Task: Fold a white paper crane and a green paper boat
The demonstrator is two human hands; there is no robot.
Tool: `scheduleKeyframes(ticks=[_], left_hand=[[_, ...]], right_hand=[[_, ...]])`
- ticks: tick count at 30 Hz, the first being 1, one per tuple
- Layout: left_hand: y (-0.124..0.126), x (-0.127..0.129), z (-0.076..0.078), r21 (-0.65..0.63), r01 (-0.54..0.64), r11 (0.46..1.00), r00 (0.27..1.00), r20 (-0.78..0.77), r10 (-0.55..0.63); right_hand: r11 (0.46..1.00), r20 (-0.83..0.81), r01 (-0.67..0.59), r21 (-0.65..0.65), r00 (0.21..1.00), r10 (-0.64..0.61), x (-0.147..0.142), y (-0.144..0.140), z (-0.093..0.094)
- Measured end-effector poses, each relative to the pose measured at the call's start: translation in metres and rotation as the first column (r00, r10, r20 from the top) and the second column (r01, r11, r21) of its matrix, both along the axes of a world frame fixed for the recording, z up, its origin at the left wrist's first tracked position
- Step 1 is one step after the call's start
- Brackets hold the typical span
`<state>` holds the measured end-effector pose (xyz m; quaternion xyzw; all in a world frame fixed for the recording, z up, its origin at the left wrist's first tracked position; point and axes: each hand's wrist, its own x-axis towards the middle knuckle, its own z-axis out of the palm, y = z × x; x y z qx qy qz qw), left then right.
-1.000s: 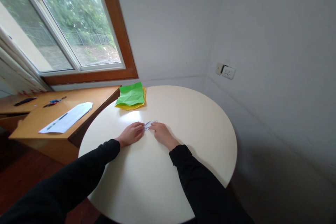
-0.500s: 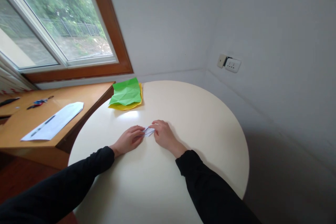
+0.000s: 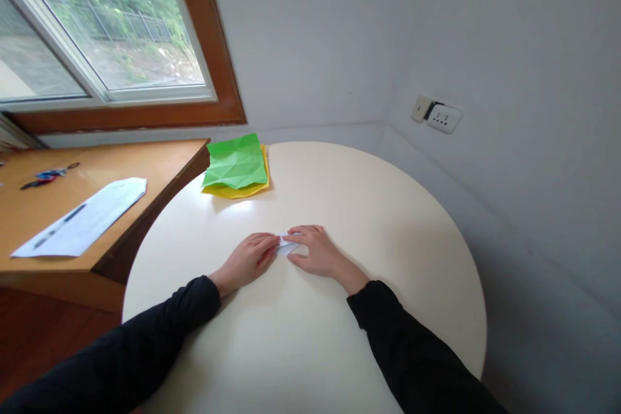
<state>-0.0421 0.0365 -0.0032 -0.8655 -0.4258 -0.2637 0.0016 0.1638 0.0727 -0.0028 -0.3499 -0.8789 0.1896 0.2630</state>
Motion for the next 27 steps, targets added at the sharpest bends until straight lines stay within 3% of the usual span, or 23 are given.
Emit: scheduleKeyframes(ticks=[14, 22, 27], left_hand=[[0.0021, 0.0038, -0.0012, 0.044, 0.013, 0.999, 0.999, 0.031, -0.014], [0.0039, 0.0059, -0.0040, -0.022, -0.021, 1.000, 0.993, 0.115, 0.023], [0.0036, 0.0055, 0.0025, -0.074, -0.011, 0.997, 0.987, 0.156, 0.023]], right_hand=[[0.996, 0.053, -0.021, 0.091, 0.998, 0.016, -0.0003, -0.0062, 0.0035], [0.990, -0.006, -0.026, 0.142, 1.000, 0.027, -0.0001, -0.0051, -0.0006], [0.976, -0.037, -0.052, 0.209, 0.997, 0.061, -0.0003, -0.0014, -0.0040]])
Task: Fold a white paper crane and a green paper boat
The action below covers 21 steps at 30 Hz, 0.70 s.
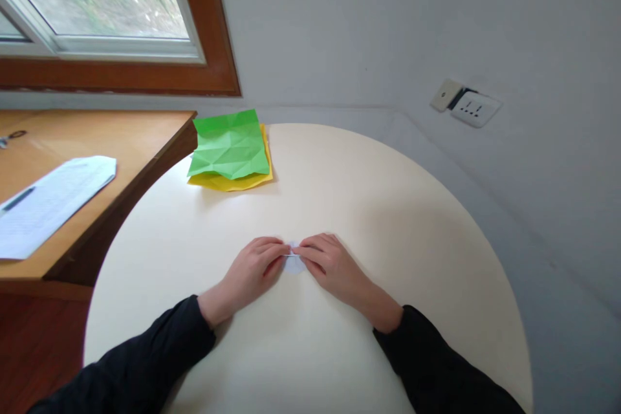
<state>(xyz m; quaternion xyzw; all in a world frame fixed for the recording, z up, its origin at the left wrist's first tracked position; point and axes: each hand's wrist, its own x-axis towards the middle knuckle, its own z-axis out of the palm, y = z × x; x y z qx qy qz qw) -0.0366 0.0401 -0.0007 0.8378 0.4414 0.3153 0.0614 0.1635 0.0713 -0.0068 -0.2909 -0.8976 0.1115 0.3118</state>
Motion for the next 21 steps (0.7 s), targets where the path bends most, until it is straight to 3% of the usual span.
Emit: scheduleKeyframes(ticks=[7, 15, 21], left_hand=[[-0.003, 0.000, 0.013, -0.112, 0.142, 0.984, 0.984, -0.092, -0.152], [-0.003, -0.002, 0.012, 0.089, 0.175, 0.981, 0.978, -0.134, -0.162], [-0.004, -0.002, 0.015, 0.128, 0.138, 0.982, 0.989, -0.064, -0.131]], right_hand=[[0.998, -0.151, -0.011, -0.060, 0.989, 0.002, 0.002, 0.000, 0.001], [0.986, -0.220, -0.023, -0.165, 0.975, -0.014, 0.003, -0.001, 0.004], [0.977, -0.206, -0.026, -0.210, 0.978, -0.018, 0.002, -0.003, 0.006]])
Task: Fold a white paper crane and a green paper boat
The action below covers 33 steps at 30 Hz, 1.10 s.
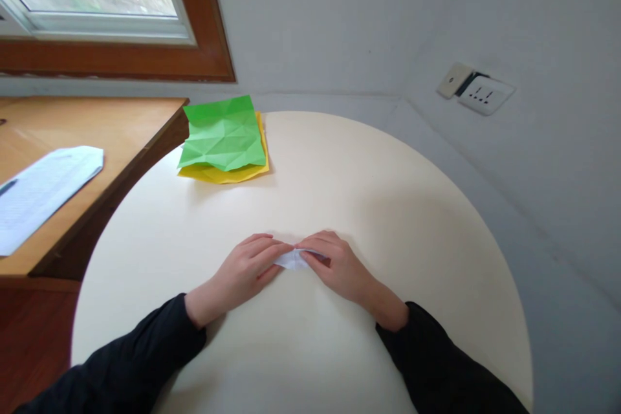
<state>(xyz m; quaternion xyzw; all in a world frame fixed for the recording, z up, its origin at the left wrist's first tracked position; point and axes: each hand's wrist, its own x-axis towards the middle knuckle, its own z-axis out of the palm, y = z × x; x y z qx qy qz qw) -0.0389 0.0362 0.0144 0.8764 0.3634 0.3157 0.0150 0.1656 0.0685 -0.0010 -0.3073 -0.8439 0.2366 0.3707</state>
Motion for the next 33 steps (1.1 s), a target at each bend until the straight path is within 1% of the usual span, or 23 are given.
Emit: scheduleKeyframes(ticks=[4, 6, 8, 9, 11, 13, 15, 17, 19, 21, 23, 29, 31, 33], left_hand=[[0.000, 0.001, 0.002, -0.027, 0.012, 1.000, 0.999, 0.047, -0.011], [-0.001, 0.001, 0.003, -0.024, 0.013, 1.000, 0.995, 0.100, -0.011], [-0.002, 0.002, 0.002, -0.045, -0.007, 0.999, 0.985, 0.173, 0.015], [-0.003, 0.003, 0.002, -0.079, -0.023, 0.997, 0.977, 0.208, 0.039], [-0.005, 0.004, 0.001, -0.193, -0.061, 0.979, 0.958, 0.266, 0.112], [-0.006, 0.005, 0.000, -0.330, -0.101, 0.938, 0.931, 0.301, 0.207], [-0.006, 0.007, -0.002, -0.464, -0.118, 0.878, 0.891, 0.340, 0.299], [-0.005, 0.009, -0.003, -0.584, -0.075, 0.808, 0.849, 0.388, 0.359], [-0.003, 0.010, -0.003, -0.663, 0.002, 0.749, 0.817, 0.433, 0.381], [-0.001, 0.011, -0.003, -0.693, 0.051, 0.719, 0.809, 0.451, 0.376], [0.000, 0.010, -0.004, -0.691, 0.051, 0.721, 0.825, 0.436, 0.359], [0.000, 0.007, -0.006, -0.625, -0.037, 0.779, 0.907, 0.307, 0.289], [0.000, 0.006, -0.006, -0.583, -0.091, 0.807, 0.933, 0.235, 0.274], [0.000, 0.006, -0.005, -0.515, -0.150, 0.844, 0.950, 0.162, 0.268]], right_hand=[[1.000, 0.001, -0.017, -0.017, 1.000, 0.017, 0.001, -0.001, 0.005], [0.999, -0.020, -0.028, -0.029, 0.999, 0.028, 0.003, -0.002, 0.008], [0.999, -0.058, -0.045, -0.023, 0.997, 0.044, 0.003, -0.003, 0.010], [0.999, -0.078, -0.051, -0.015, 0.996, 0.049, 0.003, -0.004, 0.011], [0.999, -0.104, -0.045, -0.003, 0.994, 0.044, 0.003, -0.006, 0.011], [1.000, -0.118, -0.016, -0.009, 0.993, 0.015, 0.001, -0.008, 0.009], [0.999, -0.132, 0.018, -0.042, 0.991, -0.023, 0.000, -0.009, 0.006], [0.995, -0.140, 0.045, -0.092, 0.988, -0.057, -0.001, -0.009, 0.004], [0.989, -0.125, 0.073, -0.127, 0.988, -0.089, -0.001, -0.008, 0.002], [0.985, -0.079, 0.106, -0.138, 0.990, -0.118, 0.000, -0.006, 0.002], [0.982, -0.022, 0.132, -0.137, 0.990, -0.136, -0.001, -0.004, 0.002], [0.983, 0.070, 0.161, -0.092, 0.985, -0.155, -0.002, -0.002, -0.001], [0.982, 0.104, 0.174, -0.078, 0.981, -0.166, -0.002, -0.003, -0.002], [0.980, 0.138, 0.185, -0.067, 0.975, -0.175, -0.002, -0.002, -0.002]])
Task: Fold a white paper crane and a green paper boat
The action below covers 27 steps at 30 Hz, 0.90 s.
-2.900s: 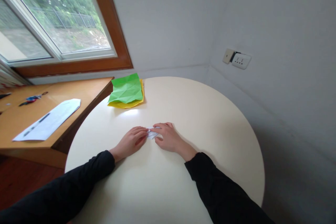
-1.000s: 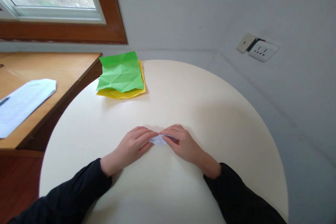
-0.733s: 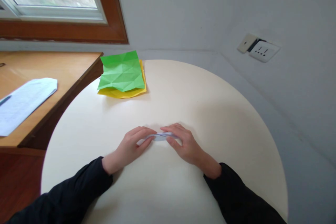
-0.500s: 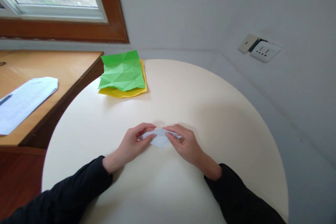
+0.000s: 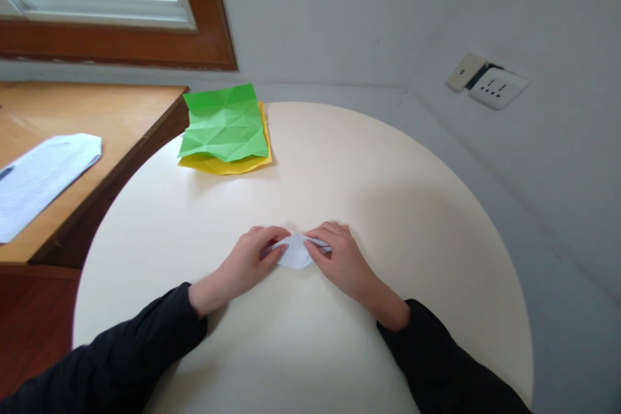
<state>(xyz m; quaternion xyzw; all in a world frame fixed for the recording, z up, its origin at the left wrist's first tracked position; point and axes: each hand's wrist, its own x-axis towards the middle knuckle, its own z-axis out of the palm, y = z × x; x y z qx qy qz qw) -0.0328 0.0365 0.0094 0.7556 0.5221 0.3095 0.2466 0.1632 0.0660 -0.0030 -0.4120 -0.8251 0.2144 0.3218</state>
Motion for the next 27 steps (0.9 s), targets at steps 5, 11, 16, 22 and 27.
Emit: scheduleKeyframes(ticks=[5, 11, 16, 22, 27], left_hand=[[0.003, 0.001, 0.002, 0.099, 0.037, 0.994, 0.993, -0.118, -0.025], [-0.003, 0.002, 0.001, 0.355, 0.071, 0.932, 0.971, -0.237, 0.017], [-0.016, 0.010, 0.007, 0.375, 0.251, 0.892, 0.932, -0.341, -0.119], [-0.017, 0.012, 0.003, 0.194, 0.293, 0.936, 0.898, -0.393, -0.199], [-0.012, 0.007, -0.004, 0.194, 0.259, 0.946, 0.935, -0.297, -0.195]], right_hand=[[0.999, 0.065, 0.008, 0.033, 0.998, -0.010, 0.000, 0.000, -0.001], [0.994, 0.110, 0.015, 0.105, 0.994, -0.027, -0.003, -0.002, -0.001], [0.990, 0.143, 0.020, 0.138, 0.989, -0.040, -0.005, -0.005, -0.001], [0.978, 0.203, 0.053, 0.202, 0.975, -0.095, -0.008, -0.009, 0.003], [0.963, 0.245, 0.015, 0.270, 0.966, -0.083, -0.012, -0.016, 0.004]])
